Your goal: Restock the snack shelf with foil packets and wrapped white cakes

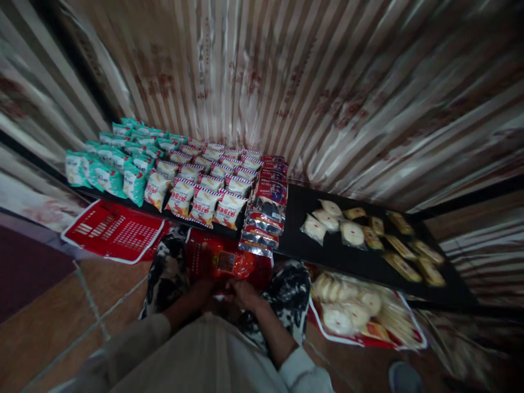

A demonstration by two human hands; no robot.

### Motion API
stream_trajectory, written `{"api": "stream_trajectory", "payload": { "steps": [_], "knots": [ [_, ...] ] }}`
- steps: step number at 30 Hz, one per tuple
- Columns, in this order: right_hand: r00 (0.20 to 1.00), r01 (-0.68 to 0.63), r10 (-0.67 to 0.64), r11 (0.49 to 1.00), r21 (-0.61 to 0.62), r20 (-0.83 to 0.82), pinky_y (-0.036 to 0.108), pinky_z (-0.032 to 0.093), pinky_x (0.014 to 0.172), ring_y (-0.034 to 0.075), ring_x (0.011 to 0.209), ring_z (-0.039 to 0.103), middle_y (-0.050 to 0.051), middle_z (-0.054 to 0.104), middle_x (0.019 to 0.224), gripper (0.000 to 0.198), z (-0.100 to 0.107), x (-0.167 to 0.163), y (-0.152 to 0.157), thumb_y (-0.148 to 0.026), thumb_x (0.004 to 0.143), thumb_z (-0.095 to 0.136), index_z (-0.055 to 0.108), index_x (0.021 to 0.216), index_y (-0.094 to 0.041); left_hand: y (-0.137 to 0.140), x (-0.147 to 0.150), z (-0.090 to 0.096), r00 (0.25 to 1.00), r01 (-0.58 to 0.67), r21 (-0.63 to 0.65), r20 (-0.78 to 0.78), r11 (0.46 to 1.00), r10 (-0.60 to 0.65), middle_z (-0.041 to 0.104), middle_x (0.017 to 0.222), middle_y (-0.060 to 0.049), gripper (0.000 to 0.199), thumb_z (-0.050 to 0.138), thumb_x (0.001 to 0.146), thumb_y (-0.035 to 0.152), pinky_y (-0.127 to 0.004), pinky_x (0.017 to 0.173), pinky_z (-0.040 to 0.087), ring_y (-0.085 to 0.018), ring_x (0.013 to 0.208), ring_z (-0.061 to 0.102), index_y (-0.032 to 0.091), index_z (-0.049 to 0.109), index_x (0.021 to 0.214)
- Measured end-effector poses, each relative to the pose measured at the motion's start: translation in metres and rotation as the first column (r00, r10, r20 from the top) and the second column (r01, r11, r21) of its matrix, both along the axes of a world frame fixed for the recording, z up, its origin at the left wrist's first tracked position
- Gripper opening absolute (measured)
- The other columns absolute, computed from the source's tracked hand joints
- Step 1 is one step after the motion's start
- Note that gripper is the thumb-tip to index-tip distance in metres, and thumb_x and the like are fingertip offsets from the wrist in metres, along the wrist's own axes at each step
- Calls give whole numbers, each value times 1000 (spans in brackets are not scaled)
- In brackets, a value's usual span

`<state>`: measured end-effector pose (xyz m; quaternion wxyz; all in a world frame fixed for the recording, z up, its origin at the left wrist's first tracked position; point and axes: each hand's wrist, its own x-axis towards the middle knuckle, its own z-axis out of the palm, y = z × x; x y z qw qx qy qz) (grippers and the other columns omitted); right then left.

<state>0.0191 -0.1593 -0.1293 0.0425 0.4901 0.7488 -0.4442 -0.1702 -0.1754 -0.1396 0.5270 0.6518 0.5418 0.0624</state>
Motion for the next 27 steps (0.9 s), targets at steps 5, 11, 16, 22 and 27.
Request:
{"api": "stream_trajectory", "payload": {
  "steps": [5, 11, 16, 22, 27],
  "knots": [
    [998, -16, 19, 999, 45, -58, 29, 43, 89, 21, 105, 59, 7, 66, 113, 42, 14, -2, 1, -19, 71, 65, 64, 112, -23, -3, -1, 10, 948, 200, 176, -283, 964, -145, 69, 102, -9, 32, 55, 79, 21, -33, 81, 48, -24, 93, 63, 19, 63, 109],
    [981, 2, 45, 970, 243, -190, 27, 41, 91, 19, 106, 58, 7, 65, 112, 25, 47, -6, -6, -18, 81, 54, 69, 100, -22, 4, 3, 55, 881, 442, 416, -369, 794, -297, 66, 100, -8, 35, 59, 79, 22, -33, 79, 48, -23, 89, 63, 20, 58, 114],
    [967, 121, -74, 975, 184, -243, 24, 45, 71, 17, 78, 64, 4, 70, 84, 23, 76, -4, -9, -23, 87, 45, 68, 89, -20, 18, 6, 122, 876, 475, 591, -385, 652, -290, 64, 106, -11, 28, 58, 82, 30, -42, 89, 45, -27, 101, 58, 17, 60, 107],
    [755, 402, -303, 915, 45, -581, 26, 46, 67, 16, 70, 60, 1, 67, 76, 28, 109, -1, -4, -40, 86, 49, 67, 81, -20, 36, 8, 180, 995, 26, 932, -60, 362, 85, 50, 132, -9, 27, 41, 89, 17, -48, 108, 30, -25, 134, 30, 21, 57, 109],
    [517, 603, -500, 789, -119, -695, 29, 47, 73, 18, 75, 60, 1, 69, 78, 32, 128, 5, 3, -49, 77, 61, 70, 82, -19, 45, 12, 178, 849, -447, 848, 302, 284, 435, 42, 135, -13, 32, 47, 86, 25, -48, 107, 33, -26, 130, 36, 18, 51, 117]
  ]
}}
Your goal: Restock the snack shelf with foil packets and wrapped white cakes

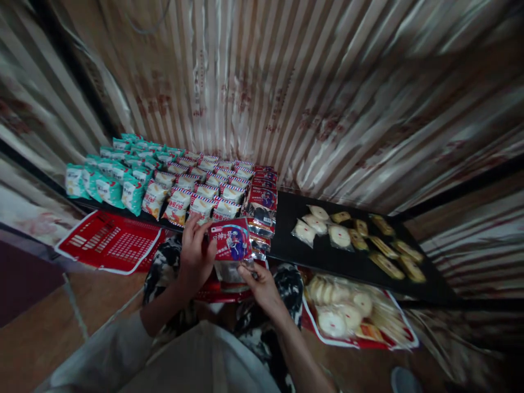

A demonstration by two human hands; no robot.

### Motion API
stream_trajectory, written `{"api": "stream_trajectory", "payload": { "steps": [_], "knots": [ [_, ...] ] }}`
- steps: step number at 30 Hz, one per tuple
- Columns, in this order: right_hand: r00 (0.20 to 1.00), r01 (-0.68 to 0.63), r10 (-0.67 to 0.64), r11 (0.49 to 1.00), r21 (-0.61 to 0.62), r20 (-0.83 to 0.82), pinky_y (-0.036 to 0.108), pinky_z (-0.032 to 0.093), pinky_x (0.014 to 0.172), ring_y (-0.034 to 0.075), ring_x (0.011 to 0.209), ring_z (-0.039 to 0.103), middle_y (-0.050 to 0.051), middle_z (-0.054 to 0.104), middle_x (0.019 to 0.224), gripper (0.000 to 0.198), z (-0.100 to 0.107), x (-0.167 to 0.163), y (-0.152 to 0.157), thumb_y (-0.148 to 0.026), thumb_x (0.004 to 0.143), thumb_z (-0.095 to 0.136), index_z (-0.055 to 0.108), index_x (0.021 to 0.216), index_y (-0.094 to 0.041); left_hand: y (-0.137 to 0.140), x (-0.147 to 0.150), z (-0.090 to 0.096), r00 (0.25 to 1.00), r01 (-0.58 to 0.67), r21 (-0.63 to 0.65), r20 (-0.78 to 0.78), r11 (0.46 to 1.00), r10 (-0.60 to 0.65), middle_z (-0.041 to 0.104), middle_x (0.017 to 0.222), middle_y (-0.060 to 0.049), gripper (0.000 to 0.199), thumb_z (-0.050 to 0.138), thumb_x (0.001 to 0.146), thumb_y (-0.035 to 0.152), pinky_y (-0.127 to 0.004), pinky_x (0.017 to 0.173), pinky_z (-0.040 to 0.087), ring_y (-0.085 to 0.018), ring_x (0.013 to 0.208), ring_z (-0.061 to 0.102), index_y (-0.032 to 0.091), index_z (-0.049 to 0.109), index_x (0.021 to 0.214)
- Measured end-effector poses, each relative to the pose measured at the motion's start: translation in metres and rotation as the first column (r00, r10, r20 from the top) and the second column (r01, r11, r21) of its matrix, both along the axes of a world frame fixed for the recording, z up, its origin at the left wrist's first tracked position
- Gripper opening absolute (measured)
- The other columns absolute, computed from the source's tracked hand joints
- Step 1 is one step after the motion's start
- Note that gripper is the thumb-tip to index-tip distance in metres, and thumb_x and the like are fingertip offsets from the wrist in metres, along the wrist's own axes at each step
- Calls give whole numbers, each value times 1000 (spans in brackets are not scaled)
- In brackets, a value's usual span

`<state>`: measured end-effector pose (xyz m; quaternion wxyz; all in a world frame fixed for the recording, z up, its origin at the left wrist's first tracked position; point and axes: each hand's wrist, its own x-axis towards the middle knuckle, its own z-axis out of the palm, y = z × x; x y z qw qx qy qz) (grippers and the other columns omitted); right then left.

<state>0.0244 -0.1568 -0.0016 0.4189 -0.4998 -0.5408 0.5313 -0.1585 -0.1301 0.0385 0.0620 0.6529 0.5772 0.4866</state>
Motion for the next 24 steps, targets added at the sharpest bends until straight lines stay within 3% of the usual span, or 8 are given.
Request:
{"api": "stream_trajectory", "payload": {
  "steps": [2, 3, 6, 9, 13, 17, 21, 24],
  "knots": [
    [997, 63, -65, 997, -37, -47, 29, 47, 70, 17, 72, 59, 1, 68, 76, 34, 4, 3, 2, -51, 74, 64, 70, 81, -18, -1, 3, -11, 986, 54, -144, 165, 988, -30, 48, 129, -14, 38, 48, 85, 31, -44, 103, 39, -25, 122, 45, 16, 48, 120],
    [993, 91, -96, 994, -62, -72, 28, 47, 69, 17, 71, 59, 2, 68, 76, 35, 5, 3, 2, -51, 73, 65, 70, 82, -18, -3, 5, -16, 965, 139, -220, 251, 966, -81, 52, 126, -14, 41, 48, 84, 33, -42, 99, 43, -25, 118, 50, 15, 47, 121],
    [976, 160, -175, 980, -119, -129, 27, 47, 65, 17, 69, 58, 2, 68, 75, 39, 7, 4, 2, -55, 68, 68, 69, 81, -18, -11, 15, -28, 847, 430, -392, 486, 813, -214, 60, 117, -12, 45, 46, 84, 39, -34, 88, 49, -22, 103, 59, 15, 46, 121],
    [968, 172, -193, 976, -136, -159, 28, 48, 65, 17, 69, 59, 2, 67, 72, 42, 9, 6, -1, -58, 68, 67, 69, 80, -18, -17, 26, -33, 766, 576, -459, 592, 676, -251, 66, 102, -7, 37, 46, 82, 38, -30, 82, 50, -20, 90, 62, 17, 51, 112],
    [981, 145, -161, 980, -135, -113, 28, 47, 65, 18, 69, 58, 1, 65, 69, 44, 13, 16, -5, -61, 71, 62, 67, 79, -19, -17, 37, -34, 779, 567, -493, 582, 660, -234, 68, 97, -4, 30, 47, 80, 35, -28, 81, 49, -20, 89, 62, 19, 54, 103],
    [988, 147, -152, 983, -107, -36, 26, 46, 64, 16, 64, 56, 1, 63, 67, 42, 16, 34, -6, -60, 72, 61, 65, 71, -18, -11, 45, -29, 703, 656, -431, 647, 619, -295, 68, 100, -6, 33, 48, 80, 34, -28, 81, 49, -20, 88, 63, 18, 52, 108],
    [970, 205, -217, 972, -110, -110, 28, 49, 66, 17, 69, 60, 3, 68, 81, 40, 15, 48, 0, -56, 75, 61, 65, 94, -20, -2, 56, -18, 641, 728, -411, 692, 549, -332, 68, 101, -6, 37, 49, 80, 33, -28, 79, 50, -19, 88, 64, 17, 50, 114],
    [951, 266, -279, 958, -108, -134, 28, 49, 63, 18, 69, 62, 3, 69, 81, 42, 15, 53, 8, -53, 74, 64, 63, 100, -21, 8, 65, -11, 604, 753, -384, 725, 534, -331, 67, 104, -6, 40, 49, 81, 28, -28, 81, 49, -19, 93, 63, 18, 47, 119]
  ]
}}
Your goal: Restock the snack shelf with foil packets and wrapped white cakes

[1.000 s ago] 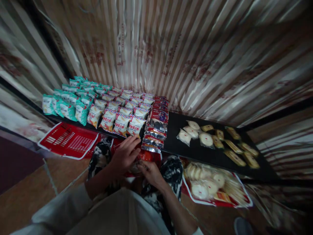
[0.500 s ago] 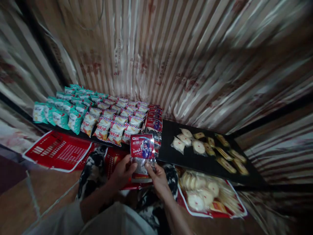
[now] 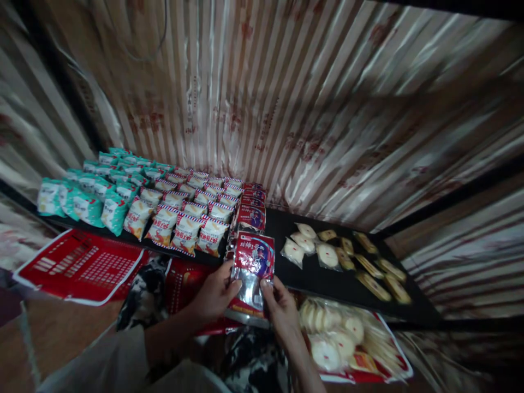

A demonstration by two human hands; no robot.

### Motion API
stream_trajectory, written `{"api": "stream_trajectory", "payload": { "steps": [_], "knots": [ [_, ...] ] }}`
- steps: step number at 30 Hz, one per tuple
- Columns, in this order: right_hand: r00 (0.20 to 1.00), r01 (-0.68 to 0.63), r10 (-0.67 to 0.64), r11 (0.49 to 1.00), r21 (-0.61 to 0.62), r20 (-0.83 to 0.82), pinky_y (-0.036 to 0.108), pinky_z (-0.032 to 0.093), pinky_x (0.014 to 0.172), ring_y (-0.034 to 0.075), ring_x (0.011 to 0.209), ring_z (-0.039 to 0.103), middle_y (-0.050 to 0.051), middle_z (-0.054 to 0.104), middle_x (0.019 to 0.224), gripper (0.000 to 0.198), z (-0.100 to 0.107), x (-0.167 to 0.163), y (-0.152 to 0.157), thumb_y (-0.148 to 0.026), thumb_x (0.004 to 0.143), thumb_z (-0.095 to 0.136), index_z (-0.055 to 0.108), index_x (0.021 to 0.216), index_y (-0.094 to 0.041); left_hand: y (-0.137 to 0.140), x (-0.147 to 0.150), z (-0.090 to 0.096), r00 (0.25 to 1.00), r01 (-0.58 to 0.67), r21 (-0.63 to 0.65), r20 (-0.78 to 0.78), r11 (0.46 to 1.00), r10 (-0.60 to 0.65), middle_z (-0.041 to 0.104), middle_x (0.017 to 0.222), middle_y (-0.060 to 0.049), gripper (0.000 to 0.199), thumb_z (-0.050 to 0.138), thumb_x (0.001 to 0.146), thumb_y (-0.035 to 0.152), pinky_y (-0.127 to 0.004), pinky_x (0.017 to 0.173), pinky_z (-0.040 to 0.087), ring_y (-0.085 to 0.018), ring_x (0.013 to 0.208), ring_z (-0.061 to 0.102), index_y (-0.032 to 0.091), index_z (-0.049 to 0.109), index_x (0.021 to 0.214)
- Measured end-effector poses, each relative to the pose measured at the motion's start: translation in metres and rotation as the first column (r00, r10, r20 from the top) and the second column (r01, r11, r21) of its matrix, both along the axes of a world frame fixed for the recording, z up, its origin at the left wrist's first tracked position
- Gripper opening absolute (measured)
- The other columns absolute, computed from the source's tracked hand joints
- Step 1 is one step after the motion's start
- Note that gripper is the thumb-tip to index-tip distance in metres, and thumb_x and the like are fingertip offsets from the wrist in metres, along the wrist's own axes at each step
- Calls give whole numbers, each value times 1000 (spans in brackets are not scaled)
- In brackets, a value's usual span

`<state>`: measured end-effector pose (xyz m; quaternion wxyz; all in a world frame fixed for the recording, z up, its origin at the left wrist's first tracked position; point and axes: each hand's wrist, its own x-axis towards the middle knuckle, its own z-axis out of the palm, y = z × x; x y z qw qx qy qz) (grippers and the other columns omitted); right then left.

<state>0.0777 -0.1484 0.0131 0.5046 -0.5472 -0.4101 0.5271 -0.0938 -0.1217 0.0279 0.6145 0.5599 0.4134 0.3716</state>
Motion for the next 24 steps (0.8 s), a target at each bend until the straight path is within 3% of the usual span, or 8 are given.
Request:
{"api": "stream_trajectory", "payload": {
  "steps": [6, 10, 17, 21, 24],
  "knots": [
    [986, 133, -133, 991, -9, -104, 28, 50, 58, 18, 65, 63, 1, 70, 80, 45, 14, 9, 24, -51, 70, 68, 60, 104, -22, 31, 13, 8, 996, -68, -27, -57, 997, 67, 64, 83, -1, 53, 50, 79, 17, -24, 69, 49, -13, 73, 61, 16, 38, 131],
    [969, 220, -213, 975, 41, -127, 27, 50, 58, 17, 63, 62, 0, 69, 71, 43, 34, 16, 49, -49, 63, 74, 63, 93, -20, 59, 17, 27, 996, -88, -10, -35, 996, 88, 60, 82, 0, 51, 50, 80, 16, -22, 60, 48, -8, 60, 54, 16, 42, 130],
    [963, 246, -217, 950, 190, -158, 28, 50, 64, 13, 64, 61, -3, 66, 71, 43, 64, 25, 105, -47, 64, 73, 62, 97, -21, 105, 30, 68, 994, -105, 160, -15, 981, 109, 63, 85, -3, 36, 47, 81, 12, -18, 60, 47, -8, 64, 55, 15, 57, 115],
    [960, 233, -191, 950, 206, -206, 29, 51, 66, 13, 63, 61, -4, 64, 68, 48, 71, 26, 125, -43, 61, 77, 61, 99, -20, 121, 37, 74, 987, -145, 211, -33, 967, 156, 66, 87, -5, 37, 48, 80, 11, -19, 63, 47, -9, 66, 57, 12, 59, 115],
    [954, 258, -217, 946, 198, -207, 30, 51, 66, 14, 64, 62, -5, 64, 68, 61, 72, 25, 134, -40, 60, 77, 56, 114, -21, 131, 40, 73, 980, -170, 234, -63, 957, 189, 67, 86, -5, 38, 49, 78, 10, -19, 63, 47, -9, 65, 57, 11, 59, 115]
  ]
}}
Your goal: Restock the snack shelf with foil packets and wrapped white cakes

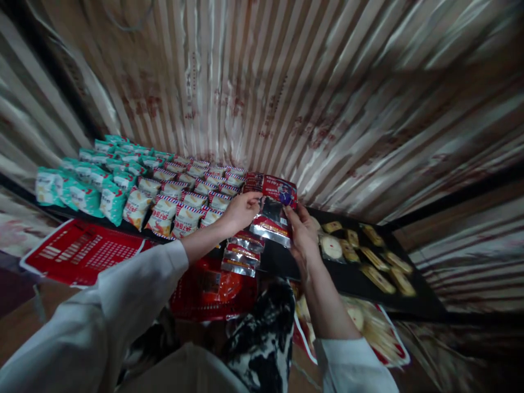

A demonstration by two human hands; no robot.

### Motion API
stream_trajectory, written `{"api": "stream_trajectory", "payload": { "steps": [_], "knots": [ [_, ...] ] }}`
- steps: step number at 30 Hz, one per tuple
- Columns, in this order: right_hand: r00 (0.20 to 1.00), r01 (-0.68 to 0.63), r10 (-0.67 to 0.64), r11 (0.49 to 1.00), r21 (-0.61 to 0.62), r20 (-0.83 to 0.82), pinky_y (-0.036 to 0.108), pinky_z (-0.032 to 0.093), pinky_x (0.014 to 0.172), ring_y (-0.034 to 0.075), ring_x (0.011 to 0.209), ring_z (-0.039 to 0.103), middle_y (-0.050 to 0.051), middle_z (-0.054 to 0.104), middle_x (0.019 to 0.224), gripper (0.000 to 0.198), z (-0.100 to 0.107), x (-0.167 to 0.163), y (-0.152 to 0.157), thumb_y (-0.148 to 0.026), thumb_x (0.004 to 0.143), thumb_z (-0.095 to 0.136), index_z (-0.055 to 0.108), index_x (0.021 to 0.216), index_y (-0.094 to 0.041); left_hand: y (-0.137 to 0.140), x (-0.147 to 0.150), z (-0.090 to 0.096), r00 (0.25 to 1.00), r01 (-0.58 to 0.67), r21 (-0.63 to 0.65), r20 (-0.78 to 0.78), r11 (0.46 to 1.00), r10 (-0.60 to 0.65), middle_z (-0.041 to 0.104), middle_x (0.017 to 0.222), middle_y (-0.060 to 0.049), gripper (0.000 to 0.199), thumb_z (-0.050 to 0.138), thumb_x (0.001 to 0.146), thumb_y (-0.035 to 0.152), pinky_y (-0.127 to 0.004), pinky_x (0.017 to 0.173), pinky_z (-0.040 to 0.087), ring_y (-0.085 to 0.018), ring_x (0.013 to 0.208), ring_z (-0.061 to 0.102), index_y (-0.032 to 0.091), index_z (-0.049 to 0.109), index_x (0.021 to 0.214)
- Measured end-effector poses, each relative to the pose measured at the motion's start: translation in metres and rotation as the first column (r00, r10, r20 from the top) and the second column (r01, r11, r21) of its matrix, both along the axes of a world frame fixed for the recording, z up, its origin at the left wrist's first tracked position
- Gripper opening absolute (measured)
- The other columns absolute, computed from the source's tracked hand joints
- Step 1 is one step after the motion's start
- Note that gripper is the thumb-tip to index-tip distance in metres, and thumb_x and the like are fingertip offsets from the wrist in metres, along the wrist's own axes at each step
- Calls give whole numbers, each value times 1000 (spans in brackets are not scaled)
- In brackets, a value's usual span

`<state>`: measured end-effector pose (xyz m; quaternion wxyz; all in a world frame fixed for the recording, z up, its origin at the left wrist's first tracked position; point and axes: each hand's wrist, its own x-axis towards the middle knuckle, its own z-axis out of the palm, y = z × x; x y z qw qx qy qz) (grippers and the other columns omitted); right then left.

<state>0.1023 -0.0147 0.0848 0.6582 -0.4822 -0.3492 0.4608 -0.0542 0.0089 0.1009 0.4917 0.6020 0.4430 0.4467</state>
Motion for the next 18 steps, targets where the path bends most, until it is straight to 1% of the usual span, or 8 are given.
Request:
{"api": "stream_trajectory", "payload": {
  "steps": [3, 5, 7, 10, 12, 14, 18],
  "knots": [
    [997, 75, -75, 997, -13, 10, 30, 51, 64, 14, 63, 62, -6, 64, 67, 78, 0, -1, 5, -37, 61, 76, 43, 130, -22, 10, 2, -4, 1000, -13, -4, -17, 1000, 13, 68, 86, -6, 37, 50, 79, 10, -20, 62, 47, -10, 66, 58, 10, 60, 114],
    [996, 80, -80, 997, 0, 31, 28, 50, 63, 13, 63, 61, -5, 64, 70, 82, -2, 0, 6, -37, 63, 74, 38, 135, -22, 16, 3, -7, 1000, -10, 3, -6, 1000, 10, 69, 87, -6, 36, 50, 80, 11, -21, 65, 48, -11, 69, 60, 10, 60, 114],
    [997, 39, -39, 999, 13, 64, 26, 49, 60, 12, 63, 60, -3, 66, 77, 78, -5, 0, 6, -37, 64, 73, 41, 134, -23, 21, 4, -12, 1000, -9, 6, -9, 1000, 9, 69, 88, -7, 34, 50, 80, 11, -21, 68, 49, -11, 73, 61, 11, 61, 112],
    [989, -3, 5, 1000, -11, 148, 24, 47, 55, 12, 61, 58, -1, 68, 86, 71, -13, 2, 7, -39, 65, 72, 48, 129, -24, 24, 6, -21, 997, -12, -13, -72, 1000, 11, 69, 89, -6, 34, 49, 80, 11, -21, 68, 49, -12, 75, 62, 11, 61, 112],
    [979, 1, 7, 999, -40, 205, 25, 46, 55, 13, 61, 57, 1, 69, 86, 69, -19, 5, 7, -41, 65, 71, 50, 128, -22, 22, 7, -28, 991, -5, -25, -136, 1000, 2, 69, 91, -6, 36, 50, 80, 11, -21, 68, 50, -12, 74, 62, 13, 60, 114],
    [974, 13, 3, 998, -67, 227, 27, 47, 56, 15, 63, 59, 2, 70, 87, 70, -25, 7, 9, -43, 64, 71, 51, 128, -21, 17, 8, -36, 978, 9, -21, -207, 1000, -13, 68, 95, -5, 39, 50, 79, 12, -21, 69, 50, -12, 74, 62, 15, 58, 117],
    [969, 19, 16, 990, -138, 247, 30, 49, 58, 19, 65, 61, 3, 71, 85, 72, -31, 11, 15, -45, 62, 72, 53, 127, -20, 7, 8, -42, 947, 23, 52, -321, 998, -6, 64, 104, -7, 44, 50, 78, 11, -25, 78, 51, -13, 81, 62, 16, 56, 121]
  ]
}}
